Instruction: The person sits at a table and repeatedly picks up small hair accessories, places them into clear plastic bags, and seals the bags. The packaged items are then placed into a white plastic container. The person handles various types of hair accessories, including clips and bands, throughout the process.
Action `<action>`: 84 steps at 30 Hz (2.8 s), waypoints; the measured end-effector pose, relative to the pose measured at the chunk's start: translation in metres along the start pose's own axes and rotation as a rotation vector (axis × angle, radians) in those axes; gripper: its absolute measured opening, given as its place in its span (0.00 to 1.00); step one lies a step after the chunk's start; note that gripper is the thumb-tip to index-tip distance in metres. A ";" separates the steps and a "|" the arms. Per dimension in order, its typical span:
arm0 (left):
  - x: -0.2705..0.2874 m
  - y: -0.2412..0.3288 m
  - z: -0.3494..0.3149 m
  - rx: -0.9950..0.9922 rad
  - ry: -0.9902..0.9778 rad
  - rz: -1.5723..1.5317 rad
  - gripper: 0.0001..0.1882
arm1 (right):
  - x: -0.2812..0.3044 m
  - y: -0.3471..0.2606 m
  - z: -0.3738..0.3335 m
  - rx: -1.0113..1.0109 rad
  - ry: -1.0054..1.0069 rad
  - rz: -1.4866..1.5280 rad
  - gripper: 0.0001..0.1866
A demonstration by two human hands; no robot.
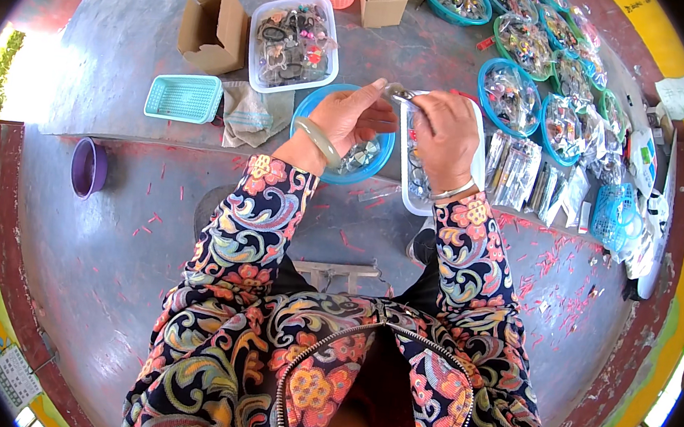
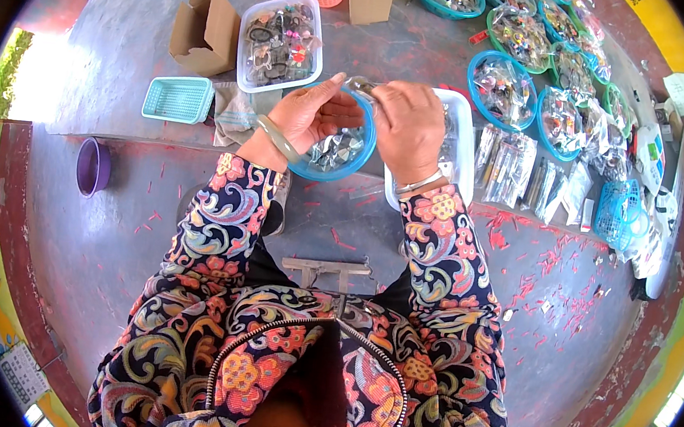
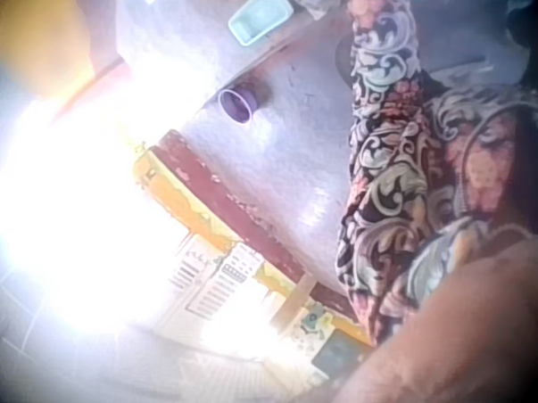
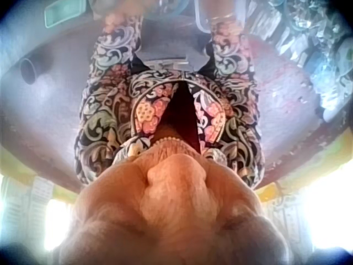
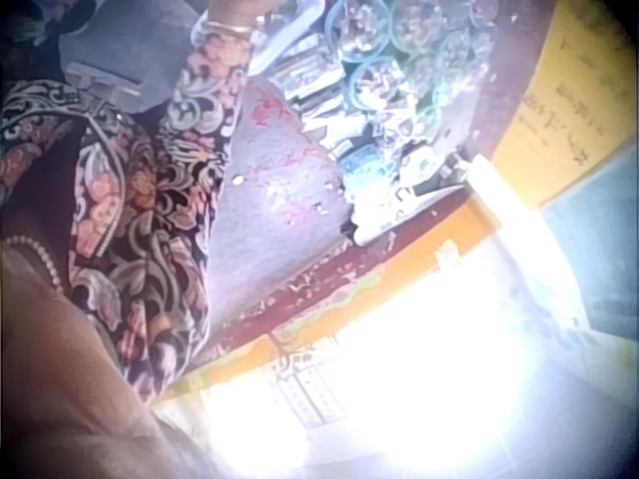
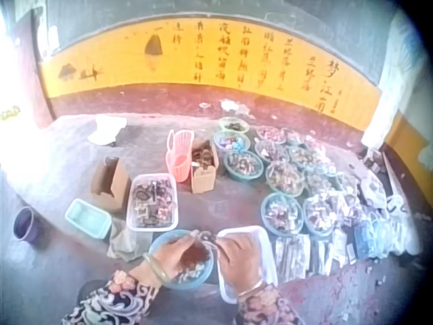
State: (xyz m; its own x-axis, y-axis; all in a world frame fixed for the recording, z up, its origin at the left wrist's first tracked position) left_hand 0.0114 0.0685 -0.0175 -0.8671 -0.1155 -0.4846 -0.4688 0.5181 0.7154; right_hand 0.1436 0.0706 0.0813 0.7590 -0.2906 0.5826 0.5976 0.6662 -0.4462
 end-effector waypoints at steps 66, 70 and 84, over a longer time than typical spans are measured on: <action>0.001 0.010 0.009 -0.270 -0.004 0.092 0.09 | -0.064 0.063 -0.049 -1.017 -0.077 1.090 0.13; 0.001 0.010 0.010 -0.285 -0.008 0.111 0.09 | -0.067 0.066 -0.053 -1.014 -0.073 1.106 0.13; 0.002 0.007 0.012 -0.287 -0.002 0.149 0.06 | -0.058 0.064 -0.051 -1.016 0.048 1.109 0.11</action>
State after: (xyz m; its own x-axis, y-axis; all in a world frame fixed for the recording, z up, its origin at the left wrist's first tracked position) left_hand 0.0085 0.0821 -0.0200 -0.9295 -0.0544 -0.3648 -0.3655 0.2685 0.8912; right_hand 0.1511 0.0945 -0.0156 0.9291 -0.0076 -0.3698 -0.3648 -0.1836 -0.9128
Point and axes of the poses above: each hand's wrist, its own z-axis towards the middle knuckle, its own x-axis out of the back of the hand, y = z × x, the point moved 9 cm from there along z, towards the middle knuckle
